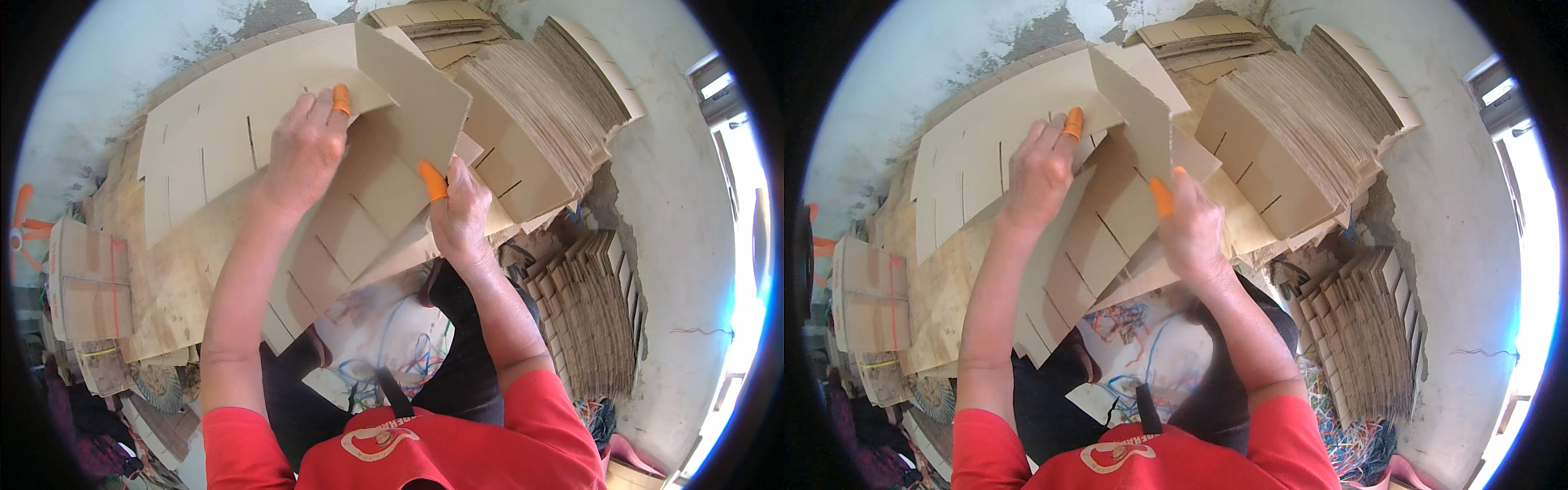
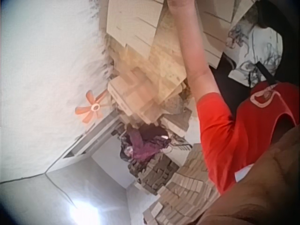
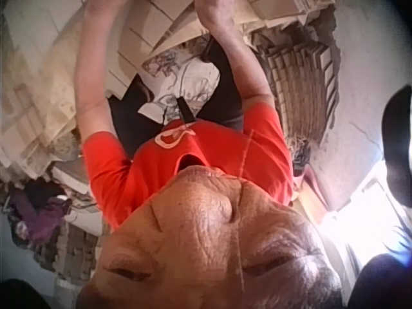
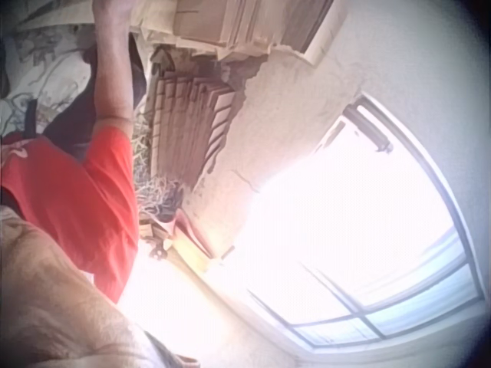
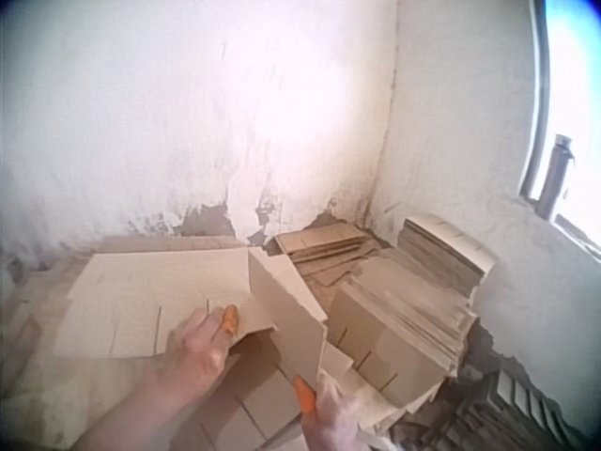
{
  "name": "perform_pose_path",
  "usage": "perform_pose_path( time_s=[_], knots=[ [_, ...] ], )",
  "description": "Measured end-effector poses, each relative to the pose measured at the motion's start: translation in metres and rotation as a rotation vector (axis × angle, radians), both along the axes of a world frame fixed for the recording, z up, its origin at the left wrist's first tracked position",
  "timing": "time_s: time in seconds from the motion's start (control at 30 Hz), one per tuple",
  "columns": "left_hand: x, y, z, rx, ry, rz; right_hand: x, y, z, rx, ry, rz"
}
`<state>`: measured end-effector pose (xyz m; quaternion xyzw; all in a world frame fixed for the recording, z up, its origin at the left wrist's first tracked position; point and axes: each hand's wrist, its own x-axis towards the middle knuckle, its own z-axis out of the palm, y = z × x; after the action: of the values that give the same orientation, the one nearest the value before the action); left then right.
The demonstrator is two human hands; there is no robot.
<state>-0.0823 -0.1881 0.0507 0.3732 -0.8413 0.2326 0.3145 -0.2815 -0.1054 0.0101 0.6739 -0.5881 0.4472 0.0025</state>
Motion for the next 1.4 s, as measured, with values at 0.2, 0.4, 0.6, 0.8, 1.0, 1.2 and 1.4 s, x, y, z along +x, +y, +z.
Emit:
perform_pose_path(
  time_s=[0.2, 0.4, 0.6, 0.8, 1.0, 1.2, 1.4],
  knots=[
    [-0.016, 0.071, 0.018, 0.212, 0.224, -0.186, 0.006, 0.018, 0.038, 0.155, 0.341, -0.052],
    [0.005, 0.078, 0.013, 0.432, 0.114, 0.069, 0.015, 0.006, 0.078, 0.278, 0.832, 0.199],
    [0.016, 0.125, 0.018, 0.387, 0.129, 0.081, 0.016, -0.089, 0.018, 0.539, 0.738, 0.345],
    [0.047, 0.149, -0.036, 0.426, 0.128, 0.094, -0.021, -0.089, 0.047, 0.967, 0.110, 0.335],
    [0.037, 0.141, -0.054, 0.259, 0.200, 0.054, -0.180, -0.043, 0.003, 0.205, 0.639, -0.417],
    [0.034, 0.128, -0.065, 0.239, 0.236, 0.009, -0.238, -0.050, -0.014, 0.262, 0.835, -0.311],
    [0.030, 0.142, -0.051, 0.383, 0.318, -0.065, -0.243, -0.047, -0.010, 0.222, 0.614, -0.218]
  ],
)
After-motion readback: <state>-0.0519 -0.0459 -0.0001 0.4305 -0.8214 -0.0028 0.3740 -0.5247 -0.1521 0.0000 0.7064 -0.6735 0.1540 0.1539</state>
